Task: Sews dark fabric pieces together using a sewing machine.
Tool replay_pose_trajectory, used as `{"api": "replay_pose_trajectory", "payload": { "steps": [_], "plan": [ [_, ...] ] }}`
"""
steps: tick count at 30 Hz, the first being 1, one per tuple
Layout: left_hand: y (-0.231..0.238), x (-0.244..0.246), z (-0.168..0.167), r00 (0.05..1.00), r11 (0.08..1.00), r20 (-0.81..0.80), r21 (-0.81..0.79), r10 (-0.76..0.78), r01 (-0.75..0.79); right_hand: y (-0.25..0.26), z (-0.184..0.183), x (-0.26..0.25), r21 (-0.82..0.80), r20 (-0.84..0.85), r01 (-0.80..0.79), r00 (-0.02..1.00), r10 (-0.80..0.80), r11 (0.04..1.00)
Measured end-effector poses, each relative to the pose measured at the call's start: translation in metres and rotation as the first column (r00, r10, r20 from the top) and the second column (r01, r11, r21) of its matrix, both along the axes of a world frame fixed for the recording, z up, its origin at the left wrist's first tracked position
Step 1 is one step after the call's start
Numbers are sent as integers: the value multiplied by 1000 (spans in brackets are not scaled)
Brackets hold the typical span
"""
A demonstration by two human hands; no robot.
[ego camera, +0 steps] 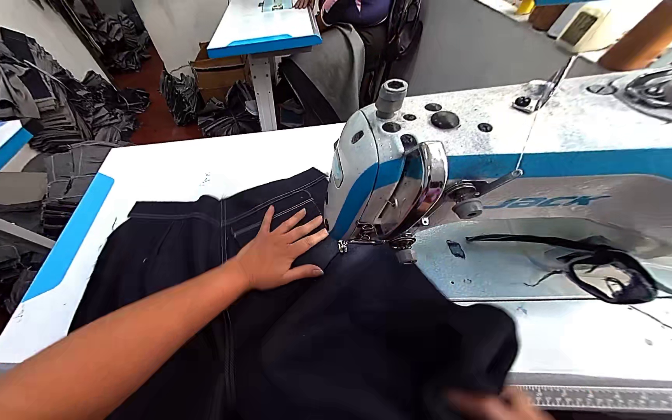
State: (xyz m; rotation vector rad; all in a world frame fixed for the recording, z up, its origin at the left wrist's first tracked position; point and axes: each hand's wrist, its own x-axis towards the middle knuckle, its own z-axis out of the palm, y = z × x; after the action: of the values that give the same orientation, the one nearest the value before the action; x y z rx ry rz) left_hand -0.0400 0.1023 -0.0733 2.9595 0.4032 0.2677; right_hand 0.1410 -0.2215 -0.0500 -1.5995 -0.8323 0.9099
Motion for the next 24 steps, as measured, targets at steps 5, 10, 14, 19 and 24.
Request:
{"api": "replay_pose_trajectory", "payload": {
  "steps": [5, 10, 14, 19, 24],
  "plan": [
    [-122, 17, -1, 832, 821, -94, -138, 547, -555, 55, 51, 152, -128, 984, 134, 137, 110, 983],
    [-132, 17, 0, 858, 861, -158, -70, 489, -504, 51, 65, 106, -379, 925, 74, -8, 380, 923],
    [-113, -5, -4, 977, 979, -60, 19, 206, -205, 61, 76, 49, -157, 982, -138, 85, 170, 978],
    [-85, -21, -10, 999, 999, 0, 7, -47, 47, 99, 5, 18, 252, 964, -362, 176, -199, 898],
    [-68, -27, -10, 992, 992, -4, -6, -122, 122, 90, -18, 35, 191, 953, -351, 292, -87, 917]
  ]
}}
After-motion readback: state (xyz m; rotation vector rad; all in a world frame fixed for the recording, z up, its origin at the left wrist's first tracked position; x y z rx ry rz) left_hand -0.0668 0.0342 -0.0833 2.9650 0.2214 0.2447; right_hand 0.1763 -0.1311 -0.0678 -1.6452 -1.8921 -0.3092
